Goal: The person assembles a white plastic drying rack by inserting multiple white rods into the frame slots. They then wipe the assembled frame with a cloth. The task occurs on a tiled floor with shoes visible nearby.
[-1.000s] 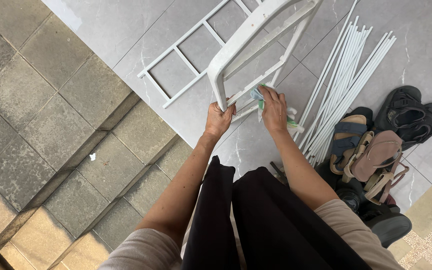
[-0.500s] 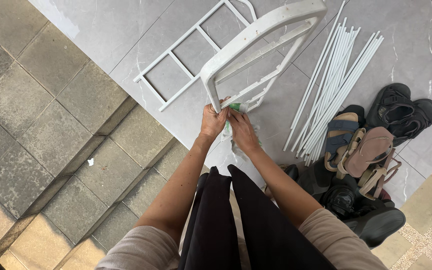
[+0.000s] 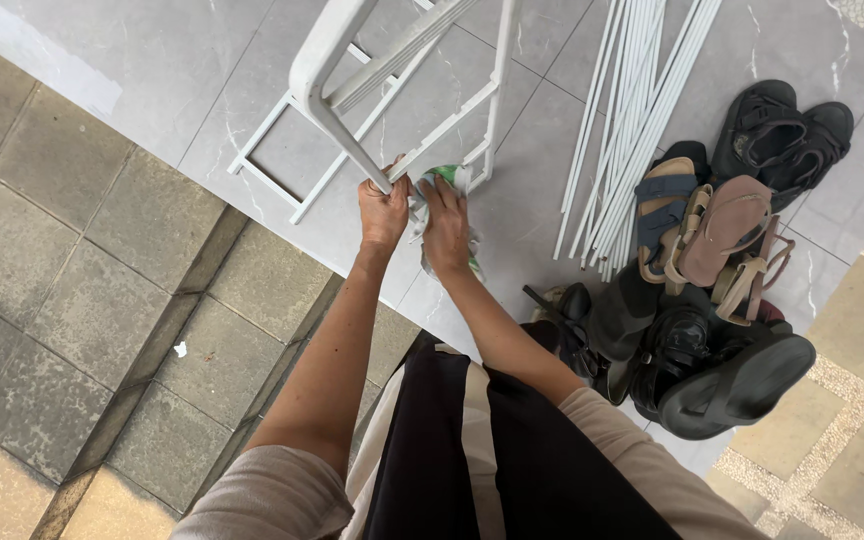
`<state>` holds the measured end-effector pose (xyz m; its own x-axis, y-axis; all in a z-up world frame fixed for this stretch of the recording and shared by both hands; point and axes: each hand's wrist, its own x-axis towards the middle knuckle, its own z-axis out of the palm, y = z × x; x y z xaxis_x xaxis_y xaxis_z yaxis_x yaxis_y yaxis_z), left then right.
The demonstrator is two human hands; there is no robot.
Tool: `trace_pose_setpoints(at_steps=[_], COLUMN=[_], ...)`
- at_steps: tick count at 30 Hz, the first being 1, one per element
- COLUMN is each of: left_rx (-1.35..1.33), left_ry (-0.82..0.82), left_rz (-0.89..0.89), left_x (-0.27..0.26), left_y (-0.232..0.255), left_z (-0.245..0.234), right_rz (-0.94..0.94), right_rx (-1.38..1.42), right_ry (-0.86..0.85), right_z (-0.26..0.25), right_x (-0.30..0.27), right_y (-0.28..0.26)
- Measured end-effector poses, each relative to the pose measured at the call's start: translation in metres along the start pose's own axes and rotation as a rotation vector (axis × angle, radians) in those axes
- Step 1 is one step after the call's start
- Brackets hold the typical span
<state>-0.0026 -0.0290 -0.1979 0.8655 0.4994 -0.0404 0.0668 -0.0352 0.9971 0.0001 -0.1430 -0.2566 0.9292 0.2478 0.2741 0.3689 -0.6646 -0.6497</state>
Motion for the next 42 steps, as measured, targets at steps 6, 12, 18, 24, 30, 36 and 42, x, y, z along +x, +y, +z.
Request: trace_pose_setpoints(at_steps=[6, 12, 18, 24, 30, 36, 42], left_rx=[0.022, -0.031, -0.03, -0.026, -0.044, -0.031, -0.048], left_ry=[-0.113, -0.167, -0.166, -0.145, -0.13, -0.113, -0.04], left_rz=[0.067, 0.087, 0.148, 0.138, 0.141, 0.11, 0.047], left_x=[-0.002, -0.01, -0.007, -0.005, 0.0, -0.002, -0.004], left_y=[-0.004, -0.003, -0.015, -0.019, -0.022, -0.017, -0.007], left_z=[-0.001, 0.001, 0.001, -0.002, 0.0, 0.006, 0.013], right_rz=[0.206, 0.097, 0.063, 0.253, 0.115, -0.096, -0.167], right_rx=[0.108, -0.08, -0.187, -0.152, -0.189, -0.27, -0.204], right_ry=[0.128, -0.054, -0.098, -0.039, -0.065, -0.145, -0.247], right_z=[0.022, -0.006, -0.004, 0.016, -0.001, -0.029, -0.052], right_x=[-0.038, -0.049, -0.048, -0.048, -0.045, -0.014, 0.005], right_y=[-0.04, -0.02, -0.006, -0.029, -0.019, 0.011, 0.018])
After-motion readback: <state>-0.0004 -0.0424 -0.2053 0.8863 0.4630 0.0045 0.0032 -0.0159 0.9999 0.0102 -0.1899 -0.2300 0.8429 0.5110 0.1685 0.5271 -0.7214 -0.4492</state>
